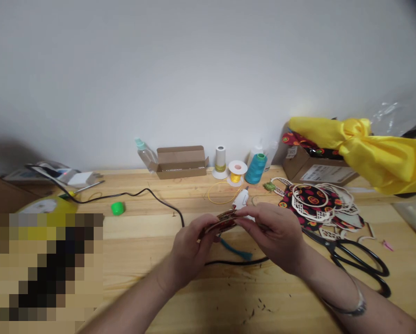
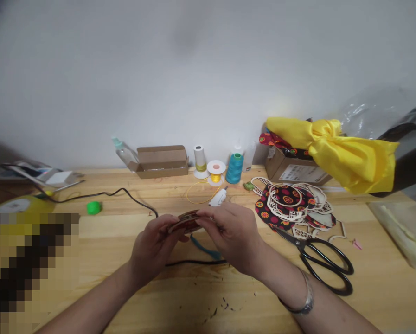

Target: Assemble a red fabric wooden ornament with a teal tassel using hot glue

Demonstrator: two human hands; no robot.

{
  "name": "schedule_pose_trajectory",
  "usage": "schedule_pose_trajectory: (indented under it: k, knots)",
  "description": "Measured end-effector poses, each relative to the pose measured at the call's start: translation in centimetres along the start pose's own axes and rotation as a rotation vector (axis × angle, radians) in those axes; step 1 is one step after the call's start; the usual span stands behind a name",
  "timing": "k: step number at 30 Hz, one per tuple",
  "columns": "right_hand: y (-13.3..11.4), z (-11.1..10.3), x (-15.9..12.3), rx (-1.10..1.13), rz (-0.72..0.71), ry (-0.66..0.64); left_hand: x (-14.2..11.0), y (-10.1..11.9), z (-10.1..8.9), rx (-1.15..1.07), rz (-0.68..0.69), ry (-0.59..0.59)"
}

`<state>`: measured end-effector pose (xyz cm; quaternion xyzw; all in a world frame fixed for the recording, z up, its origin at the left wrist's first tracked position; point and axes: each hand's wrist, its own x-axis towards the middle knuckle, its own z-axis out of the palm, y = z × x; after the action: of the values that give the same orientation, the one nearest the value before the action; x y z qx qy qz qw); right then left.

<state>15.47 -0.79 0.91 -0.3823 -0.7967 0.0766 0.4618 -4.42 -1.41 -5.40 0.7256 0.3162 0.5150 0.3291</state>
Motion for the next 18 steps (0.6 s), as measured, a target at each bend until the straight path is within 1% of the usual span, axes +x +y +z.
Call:
schedule_pose_trajectory:
  k: [10, 14, 18]
  knots:
    - [0.22, 0.1, -0.23, -0.031, -0.045, -0.003, -0.14, -0.22, -0.08, 0.061, 0.036, -0.007]
    - [0.28, 0.18, -0.17, -0.032, -0.058, 0.007, 0.03, -0.09, -0.1, 0.109, 0.045, -0.004]
    - [0.23, 0.17, -0.1, -0.044, -0.074, 0.014, 0.13, 0.05, -0.11, 0.11, 0.053, -0.011]
